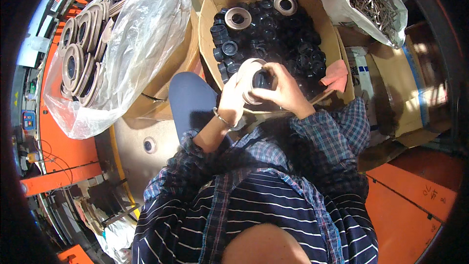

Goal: The person sits on the floor and repeatedly picks up black plastic components and beige rings from a cardboard box, fits the rings onto the components, and places the assembled units into a plastic-lined container. The person continues this cycle until the box is empty.

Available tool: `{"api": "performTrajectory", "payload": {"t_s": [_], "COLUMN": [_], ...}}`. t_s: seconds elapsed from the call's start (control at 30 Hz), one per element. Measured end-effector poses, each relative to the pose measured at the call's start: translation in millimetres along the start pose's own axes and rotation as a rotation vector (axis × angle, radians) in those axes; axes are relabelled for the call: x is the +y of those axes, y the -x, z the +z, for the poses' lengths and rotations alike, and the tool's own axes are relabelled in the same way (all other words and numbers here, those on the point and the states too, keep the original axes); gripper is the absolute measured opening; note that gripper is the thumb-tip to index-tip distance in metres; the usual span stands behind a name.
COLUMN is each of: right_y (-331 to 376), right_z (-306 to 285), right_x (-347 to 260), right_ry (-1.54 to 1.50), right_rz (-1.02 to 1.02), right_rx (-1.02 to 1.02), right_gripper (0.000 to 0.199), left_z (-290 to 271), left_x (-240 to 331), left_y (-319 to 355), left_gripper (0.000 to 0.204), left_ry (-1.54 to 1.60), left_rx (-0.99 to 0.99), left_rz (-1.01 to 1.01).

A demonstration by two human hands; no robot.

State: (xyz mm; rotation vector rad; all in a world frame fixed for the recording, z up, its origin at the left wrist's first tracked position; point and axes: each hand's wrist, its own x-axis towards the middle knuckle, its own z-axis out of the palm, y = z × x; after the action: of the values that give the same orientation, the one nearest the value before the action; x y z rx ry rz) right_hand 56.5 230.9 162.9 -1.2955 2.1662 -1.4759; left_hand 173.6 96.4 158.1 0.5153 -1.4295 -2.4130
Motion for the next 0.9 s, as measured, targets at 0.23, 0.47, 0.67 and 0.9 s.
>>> {"api": "performTrajectory", "payload": {"t_s": [0.23,0.47,0.67,0.9], "right_y": [1.5,-1.3,1.8,3.4], "right_z": [12.1,7.6,21.0,36.4], "right_x": [1.9,3.2,13.0,31.3], "right_ry": [0.105,0.022,0.030,-0.961], "right_rz": [0.072,0.012,-0.010,0.817], "right_rx": [0.125,-0.068,-0.039,0.152], "right_gripper": [0.056,0.059,0.055,0.048], "left_z": [7.5,-26.7,-33.9,13.4], "left_x": [-8.0,-26.8,-30.1,-20.2], "left_y": [3.8,-1.0,0.6,16.9], "left_gripper": [0.034,0.035,0.036,0.047], "left_ry": [-0.184,-0.261,-0.376,-0.741], "left_rx": [-0.018,-0.069,-0.039,-0.017], "left_rz": [0.058,-0.010,0.079,0.289]}}
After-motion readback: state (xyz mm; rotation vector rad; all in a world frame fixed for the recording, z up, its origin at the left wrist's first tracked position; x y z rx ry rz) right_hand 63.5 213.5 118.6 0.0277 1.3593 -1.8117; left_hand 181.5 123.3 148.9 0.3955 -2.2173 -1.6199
